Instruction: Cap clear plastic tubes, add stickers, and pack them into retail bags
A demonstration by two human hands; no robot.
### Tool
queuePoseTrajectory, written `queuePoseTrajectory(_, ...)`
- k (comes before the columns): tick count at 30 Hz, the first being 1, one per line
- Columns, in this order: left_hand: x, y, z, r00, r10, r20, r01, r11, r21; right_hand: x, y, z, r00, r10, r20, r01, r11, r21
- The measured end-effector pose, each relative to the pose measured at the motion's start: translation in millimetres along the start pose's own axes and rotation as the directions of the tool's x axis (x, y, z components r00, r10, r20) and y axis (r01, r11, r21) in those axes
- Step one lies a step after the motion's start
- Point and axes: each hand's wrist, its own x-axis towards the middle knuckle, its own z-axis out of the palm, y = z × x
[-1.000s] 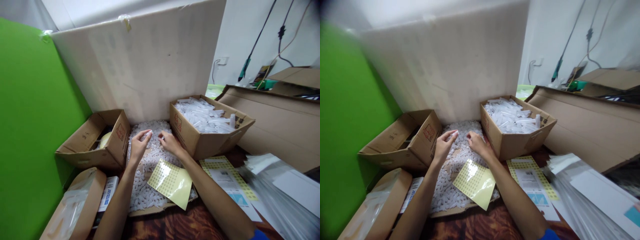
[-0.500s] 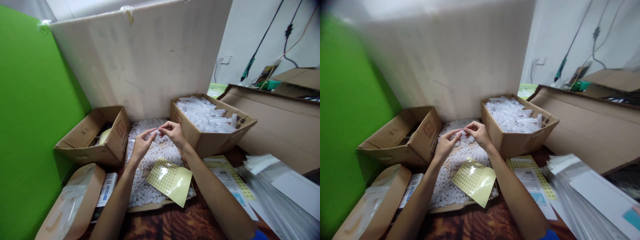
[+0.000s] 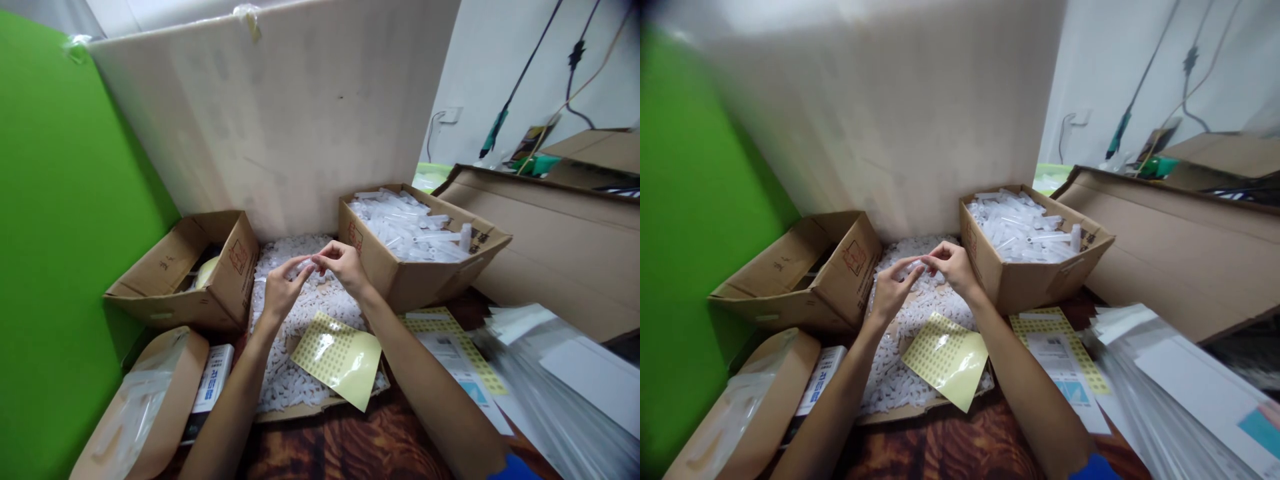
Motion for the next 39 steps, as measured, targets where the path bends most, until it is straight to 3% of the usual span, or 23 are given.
queuePoseTrajectory(4,1,-1,-1.1,0.997,-0.046,-0.059,0.039,0.993,-0.111,3,4,-2,0.999,-0.017,0.044,0.021,0.996,-0.087)
queuePoseTrajectory(6,2,-1,-1.7,0.992,-0.083,-0.095,0.068,0.987,-0.144,4,9,-6,0.999,-0.003,0.052,0.019,0.955,-0.296)
queuePoseTrajectory(7,3,-1,-1.9,0.988,-0.102,-0.113,0.084,0.985,-0.153,4,12,-9,0.998,0.019,0.06,0.011,0.884,-0.468)
queuePoseTrajectory(9,4,-2,-2.0,0.981,-0.135,-0.136,0.111,0.979,-0.173,2,20,-15,0.994,0.084,0.07,0.0,0.638,-0.77)
queuePoseTrajectory(11,4,-4,-1.8,0.974,-0.173,-0.145,0.14,0.967,-0.211,-3,28,-18,0.987,0.143,0.072,0.004,0.43,-0.903)
queuePoseTrajectory(16,6,-7,-1.0,0.93,-0.342,-0.132,0.254,0.861,-0.441,-16,45,-18,0.979,0.192,0.065,0.02,0.227,-0.974)
queuePoseTrajectory(19,7,-6,-2.1,0.9,-0.432,-0.052,0.318,0.736,-0.598,-20,50,-18,0.973,0.218,0.08,0.038,0.191,-0.981)
queuePoseTrajectory(23,8,-4,-5.2,0.874,-0.485,0.007,0.343,0.607,-0.717,-16,47,-19,0.975,0.197,0.105,0.05,0.265,-0.963)
queuePoseTrajectory(26,9,-4,-7.0,0.861,-0.509,0.011,0.354,0.582,-0.733,-7,38,-18,0.987,0.124,0.105,0.051,0.381,-0.923)
queuePoseTrajectory(27,9,-4,-7.2,0.859,-0.512,0.01,0.359,0.588,-0.725,-3,34,-16,0.991,0.093,0.1,0.049,0.438,-0.898)
queuePoseTrajectory(29,9,-5,-6.9,0.86,-0.51,0.008,0.372,0.616,-0.695,2,25,-11,0.996,0.027,0.084,0.046,0.653,-0.756)
queuePoseTrajectory(31,8,-7,-5.9,0.866,-0.499,0.028,0.396,0.651,-0.648,4,15,-6,0.997,-0.03,0.069,0.06,0.874,-0.483)
queuePoseTrajectory(32,7,-8,-5.1,0.869,-0.493,0.048,0.413,0.668,-0.618,4,11,-4,0.997,-0.052,0.065,0.071,0.935,-0.347)
queuePoseTrajectory(34,6,-10,-3.7,0.869,-0.488,0.084,0.446,0.699,-0.559,3,3,-1,0.994,-0.089,0.071,0.103,0.968,-0.23)
queuePoseTrajectory(39,5,-12,-1.1,0.868,-0.488,0.096,0.459,0.712,-0.532,1,-2,-3,0.985,-0.154,0.077,0.171,0.932,-0.32)
